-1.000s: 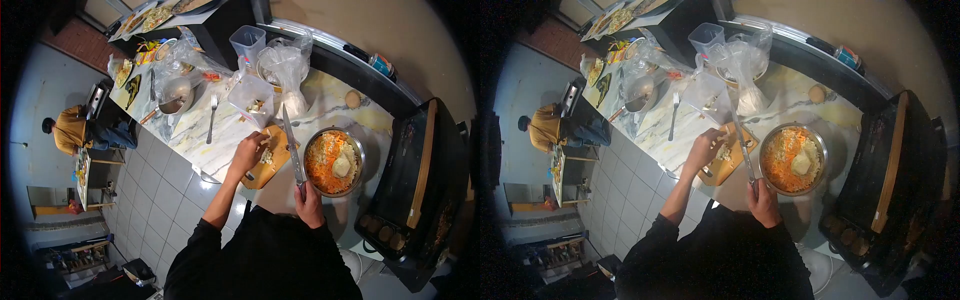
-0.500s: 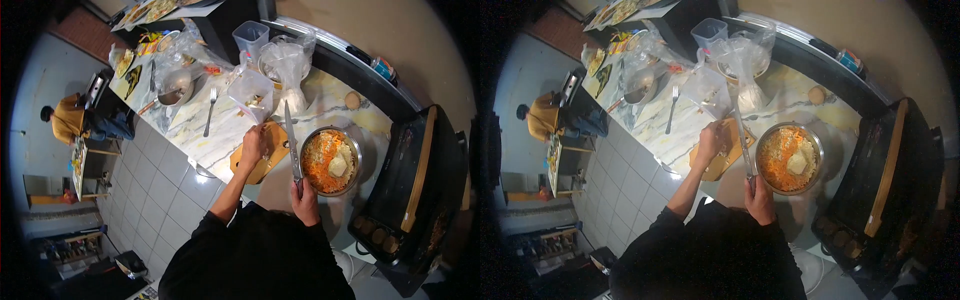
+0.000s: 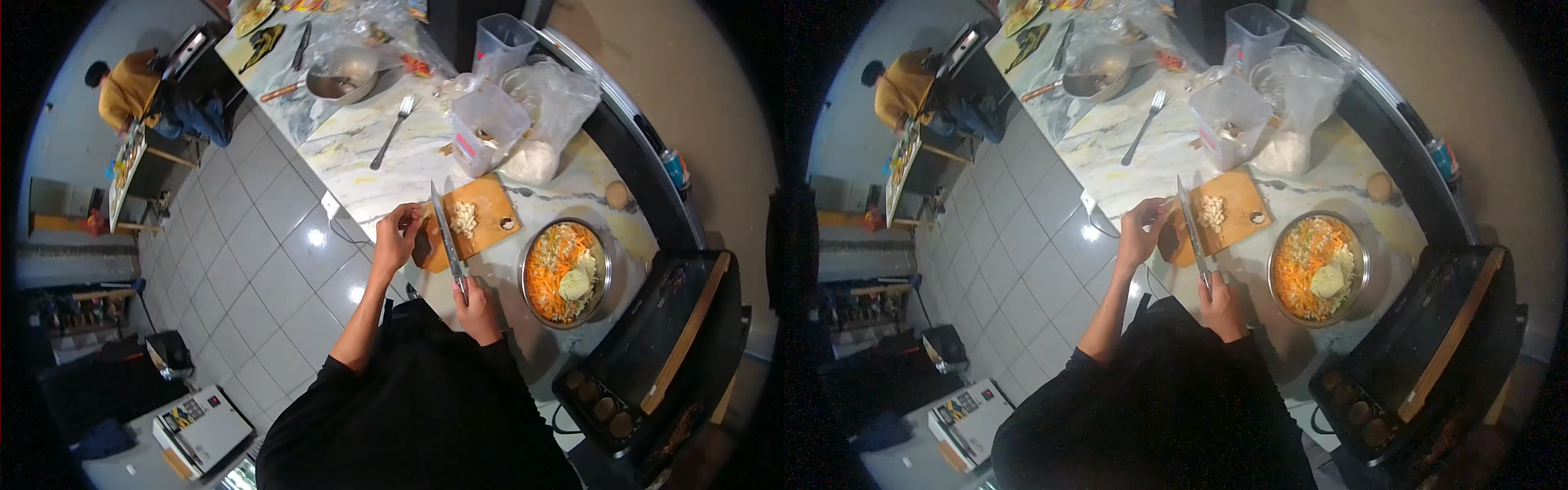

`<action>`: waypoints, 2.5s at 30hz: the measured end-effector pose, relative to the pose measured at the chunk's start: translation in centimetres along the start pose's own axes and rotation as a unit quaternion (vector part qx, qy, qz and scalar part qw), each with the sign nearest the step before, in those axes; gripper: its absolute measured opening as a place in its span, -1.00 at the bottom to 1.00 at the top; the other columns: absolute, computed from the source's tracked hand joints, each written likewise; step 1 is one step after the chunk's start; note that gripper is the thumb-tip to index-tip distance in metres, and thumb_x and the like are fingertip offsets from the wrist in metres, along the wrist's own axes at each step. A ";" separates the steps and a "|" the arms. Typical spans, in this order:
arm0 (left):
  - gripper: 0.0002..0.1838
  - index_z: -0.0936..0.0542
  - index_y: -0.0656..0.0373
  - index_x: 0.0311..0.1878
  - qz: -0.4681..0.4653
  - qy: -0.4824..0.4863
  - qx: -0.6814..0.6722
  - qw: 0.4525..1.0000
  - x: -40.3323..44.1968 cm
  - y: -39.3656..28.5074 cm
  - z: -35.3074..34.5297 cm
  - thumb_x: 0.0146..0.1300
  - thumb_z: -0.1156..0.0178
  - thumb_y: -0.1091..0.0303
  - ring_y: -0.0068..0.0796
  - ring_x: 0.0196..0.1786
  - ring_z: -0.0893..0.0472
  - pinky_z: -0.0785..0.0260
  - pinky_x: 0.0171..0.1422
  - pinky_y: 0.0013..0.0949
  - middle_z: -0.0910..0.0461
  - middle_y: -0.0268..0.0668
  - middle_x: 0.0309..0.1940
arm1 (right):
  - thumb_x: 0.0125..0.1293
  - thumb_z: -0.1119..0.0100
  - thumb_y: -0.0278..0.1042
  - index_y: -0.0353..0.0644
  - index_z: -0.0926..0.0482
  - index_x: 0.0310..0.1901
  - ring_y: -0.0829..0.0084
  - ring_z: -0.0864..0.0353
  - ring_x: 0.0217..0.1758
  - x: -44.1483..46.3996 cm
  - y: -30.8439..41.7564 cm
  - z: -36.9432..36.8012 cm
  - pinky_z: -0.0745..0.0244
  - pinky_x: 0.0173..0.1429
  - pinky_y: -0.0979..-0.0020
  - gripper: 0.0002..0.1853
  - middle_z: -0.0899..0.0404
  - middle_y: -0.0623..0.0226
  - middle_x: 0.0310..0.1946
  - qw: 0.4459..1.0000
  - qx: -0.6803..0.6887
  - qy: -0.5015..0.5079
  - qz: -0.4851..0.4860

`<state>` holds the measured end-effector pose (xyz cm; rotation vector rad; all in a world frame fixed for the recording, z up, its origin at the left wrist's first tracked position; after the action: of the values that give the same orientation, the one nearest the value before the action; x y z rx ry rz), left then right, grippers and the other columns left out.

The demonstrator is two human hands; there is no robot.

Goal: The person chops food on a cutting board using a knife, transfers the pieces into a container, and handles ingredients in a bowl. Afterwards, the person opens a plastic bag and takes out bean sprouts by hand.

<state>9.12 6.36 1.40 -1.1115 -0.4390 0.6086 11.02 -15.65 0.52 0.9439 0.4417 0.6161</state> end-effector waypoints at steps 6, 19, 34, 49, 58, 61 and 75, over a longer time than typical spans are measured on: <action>-0.72 -0.59 0.34 0.02 0.010 -0.036 -0.011 0.999 -1.1 -0.3 0.9 0.23 -0.19 0.63 -0.37 -0.22 -0.72 -0.53 -0.07 -0.38 -0.70 -0.14 -0.28 | 0.45 -0.04 -0.17 -0.28 -0.45 -0.22 -0.20 -0.55 -0.33 -0.1 -1.1 -1.4 -0.38 -0.33 -0.07 -0.72 -0.56 -0.09 -0.44 0.997 -0.077 0.021 0.008; -0.73 -0.66 0.29 -0.07 -0.179 0.111 0.122 0.970 -0.4 0.0 -0.5 0.13 -0.31 0.48 -0.09 -0.09 -0.62 -0.49 0.04 -0.20 -0.68 -0.09 -0.11 | 0.43 -0.03 -0.23 -0.29 -0.41 -0.18 -0.25 -0.55 -0.34 1.4 0.5 1.4 -0.38 -0.30 -0.14 -0.76 -0.56 -0.18 -0.45 0.995 -0.097 0.011 -0.037; -0.63 -0.62 0.26 -0.02 -0.075 0.089 0.090 0.989 -1.4 -0.5 -0.2 0.03 -0.33 0.56 -0.05 -0.15 -0.57 -0.42 0.05 -0.17 -0.68 -0.10 -0.21 | 0.43 -0.01 -0.25 -0.29 -0.38 -0.10 -0.11 -0.65 -0.33 3.5 4.0 3.4 -0.49 -0.26 -0.05 -0.76 -0.61 -0.09 -0.48 0.945 -0.304 0.117 -0.031; -0.66 -0.62 0.30 -0.02 -0.054 0.081 0.068 0.993 -1.4 -0.6 0.5 0.08 -0.30 0.57 -0.06 -0.13 -0.59 -0.44 0.05 -0.18 -0.70 -0.10 -0.21 | 0.42 -0.04 -0.19 -0.29 -0.35 -0.16 -0.06 -0.66 -0.40 3.1 0.7 1.2 -0.52 -0.30 -0.03 -0.72 -0.62 -0.04 -0.52 0.926 -0.368 0.078 0.011; -0.70 -0.63 0.29 -0.04 -0.087 0.077 0.090 0.989 -1.3 -0.1 -0.2 0.12 -0.33 0.49 -0.07 -0.14 -0.59 -0.44 0.04 -0.18 -0.70 -0.12 -0.22 | 0.40 -0.07 -0.23 -0.33 -0.38 -0.17 -0.05 -0.69 -0.37 2.5 3.9 4.1 -0.57 -0.27 0.02 -0.72 -0.64 -0.02 -0.51 0.935 -0.334 0.116 -0.012; -0.65 -0.63 0.27 0.01 -0.063 0.088 0.104 0.989 -1.4 -0.4 -0.2 0.12 -0.36 0.44 -0.14 -0.13 -0.62 -0.46 0.06 -0.20 -0.70 -0.13 -0.19 | 0.42 -0.06 -0.23 -0.35 -0.38 -0.17 -0.05 -0.70 -0.34 2.7 4.7 4.1 -0.58 -0.26 0.04 -0.72 -0.65 -0.05 -0.50 0.936 -0.329 0.123 -0.018; -0.64 -0.63 0.24 0.00 -0.066 0.102 0.081 0.989 -1.8 -0.3 0.1 0.09 -0.37 0.46 -0.12 -0.12 -0.64 -0.47 0.06 -0.21 -0.71 -0.13 -0.22 | 0.40 0.04 -0.35 -0.22 -0.42 -0.28 0.20 -0.72 -0.50 1.0 0.9 -1.1 -0.61 -0.44 0.28 -0.86 -0.63 0.20 -0.62 0.910 -0.413 0.018 0.032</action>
<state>7.76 5.19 1.65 -0.9692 -0.2792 0.4017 10.85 -13.95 0.66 0.1349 0.1434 0.7878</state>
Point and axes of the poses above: each hand's wrist, its own x-axis towards the middle knuckle, its own z-axis out of the back of the hand, y = z × x, the point moved 2 cm from there along x, towards the middle knuckle
